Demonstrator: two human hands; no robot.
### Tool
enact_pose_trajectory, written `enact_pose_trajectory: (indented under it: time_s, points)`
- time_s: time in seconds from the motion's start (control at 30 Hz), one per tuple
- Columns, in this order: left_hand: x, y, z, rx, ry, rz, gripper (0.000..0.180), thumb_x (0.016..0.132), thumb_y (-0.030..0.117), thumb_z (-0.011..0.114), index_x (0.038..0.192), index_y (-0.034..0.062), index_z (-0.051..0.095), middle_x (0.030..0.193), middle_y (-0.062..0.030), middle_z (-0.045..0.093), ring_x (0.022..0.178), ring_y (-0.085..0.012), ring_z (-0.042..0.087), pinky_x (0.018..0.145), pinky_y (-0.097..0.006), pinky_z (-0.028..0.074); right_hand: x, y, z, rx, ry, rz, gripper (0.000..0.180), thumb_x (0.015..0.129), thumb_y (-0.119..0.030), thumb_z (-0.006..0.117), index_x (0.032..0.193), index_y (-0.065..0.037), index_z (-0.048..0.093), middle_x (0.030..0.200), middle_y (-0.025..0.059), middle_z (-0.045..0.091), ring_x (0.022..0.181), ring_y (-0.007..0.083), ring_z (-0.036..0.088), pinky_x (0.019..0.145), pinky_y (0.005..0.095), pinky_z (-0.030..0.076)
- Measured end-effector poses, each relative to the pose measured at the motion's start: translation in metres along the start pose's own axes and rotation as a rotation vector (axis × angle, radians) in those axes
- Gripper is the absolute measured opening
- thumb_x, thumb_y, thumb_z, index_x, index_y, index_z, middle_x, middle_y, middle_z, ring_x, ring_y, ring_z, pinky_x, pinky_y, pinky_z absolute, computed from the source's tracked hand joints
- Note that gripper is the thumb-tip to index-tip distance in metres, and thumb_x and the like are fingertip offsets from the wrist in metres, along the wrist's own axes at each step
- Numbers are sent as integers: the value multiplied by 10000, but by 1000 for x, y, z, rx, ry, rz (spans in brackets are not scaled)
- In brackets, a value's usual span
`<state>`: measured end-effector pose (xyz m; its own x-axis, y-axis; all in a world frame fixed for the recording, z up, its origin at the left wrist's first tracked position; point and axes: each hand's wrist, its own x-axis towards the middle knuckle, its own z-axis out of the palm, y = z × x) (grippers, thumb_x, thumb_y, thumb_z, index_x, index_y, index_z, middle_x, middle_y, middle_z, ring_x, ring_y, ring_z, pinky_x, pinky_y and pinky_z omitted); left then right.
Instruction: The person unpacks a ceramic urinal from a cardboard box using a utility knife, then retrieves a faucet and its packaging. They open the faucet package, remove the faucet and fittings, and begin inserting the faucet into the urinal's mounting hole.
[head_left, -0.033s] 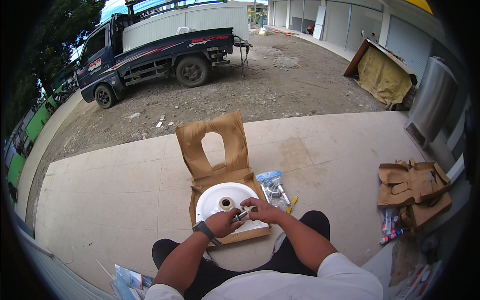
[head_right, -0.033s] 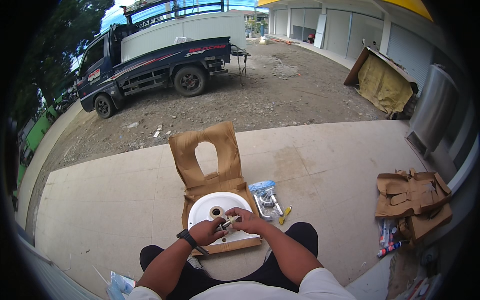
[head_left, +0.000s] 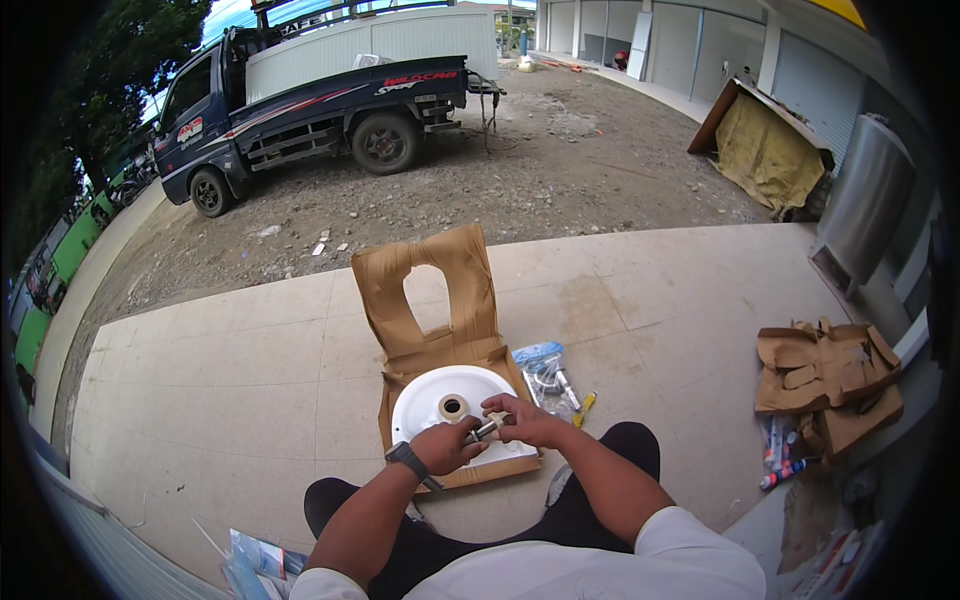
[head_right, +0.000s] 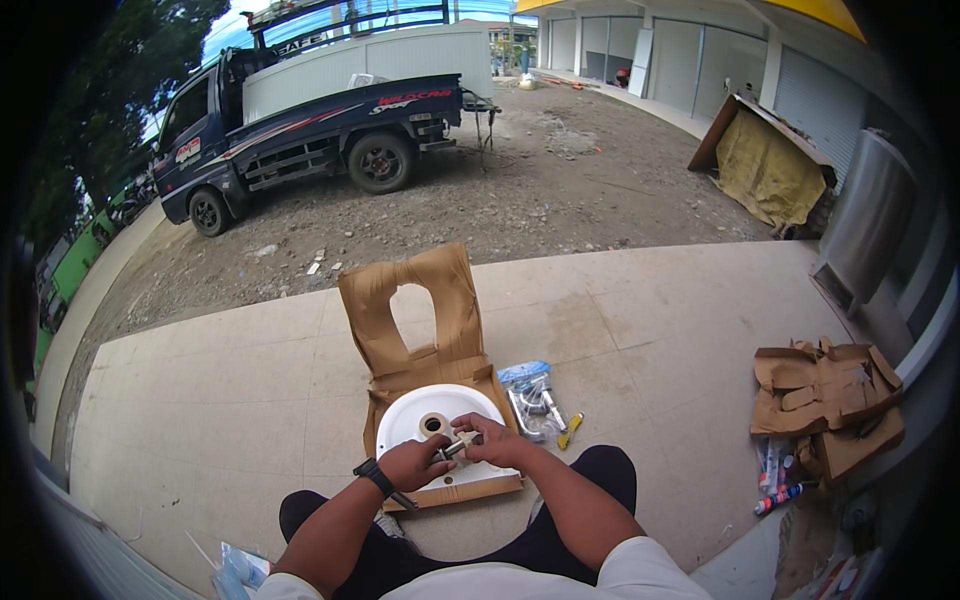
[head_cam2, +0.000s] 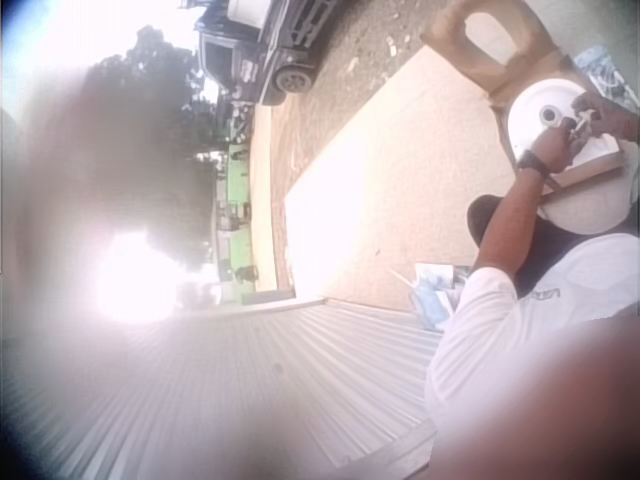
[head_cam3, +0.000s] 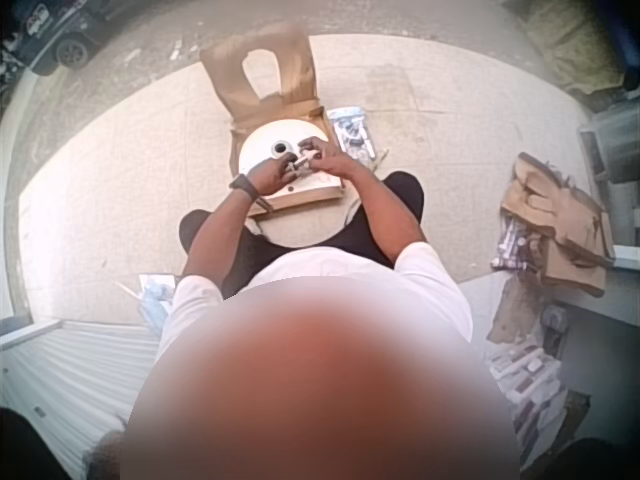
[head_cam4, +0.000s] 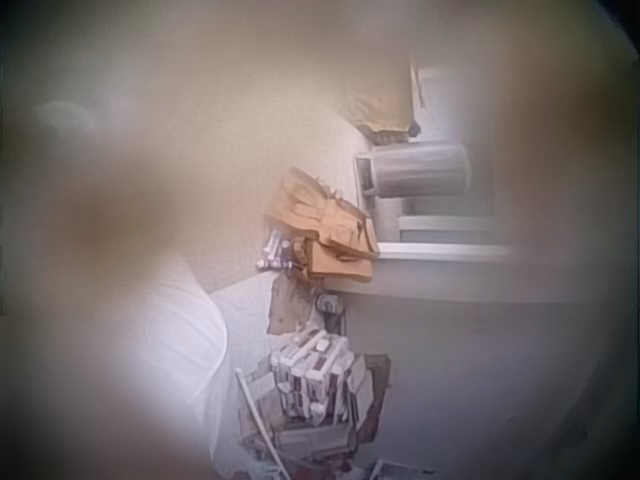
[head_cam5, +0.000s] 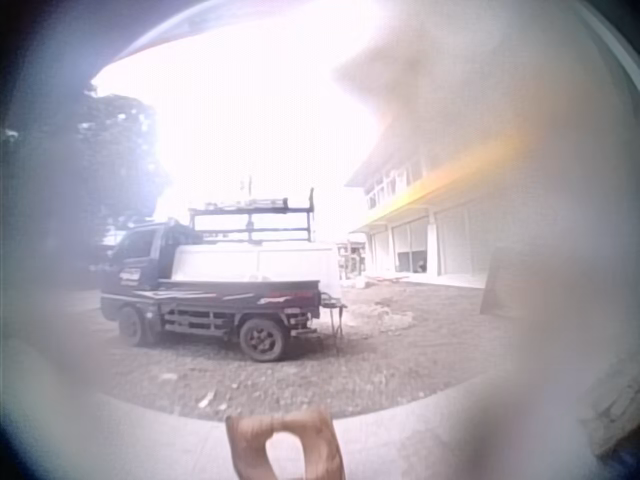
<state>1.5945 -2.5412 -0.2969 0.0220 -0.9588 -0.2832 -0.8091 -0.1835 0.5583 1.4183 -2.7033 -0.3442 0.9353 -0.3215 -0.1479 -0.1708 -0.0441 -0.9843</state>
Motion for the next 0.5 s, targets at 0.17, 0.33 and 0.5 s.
enact_pose_trajectory:
  time_s: [0.17,0.33,0.5]
  points:
    - [2,0,1,5,8,9,514,995,472,614,1335,96,531,906,-223,733,843,-419,712,779,-507,549,4,-4,1,116,-42,274,386,999,-342,683,1214,-24,638,1002,59,690,778,130,673,649,277,527]
    - [9,-1,-3,19,5,2,528,994,487,615,1327,84,536,905,-220,735,838,-408,717,773,-494,553,7,-15,-5,76,-14,296,379,978,-316,714,1214,-27,647,999,55,692,803,132,675,670,277,538]
    - [10,-5,2,-3,8,23,548,984,488,638,1304,55,537,884,-200,740,812,-398,722,759,-479,557,4,-17,-1,-73,-3,244,417,918,-331,784,1183,-35,656,988,55,695,793,126,661,680,280,539]
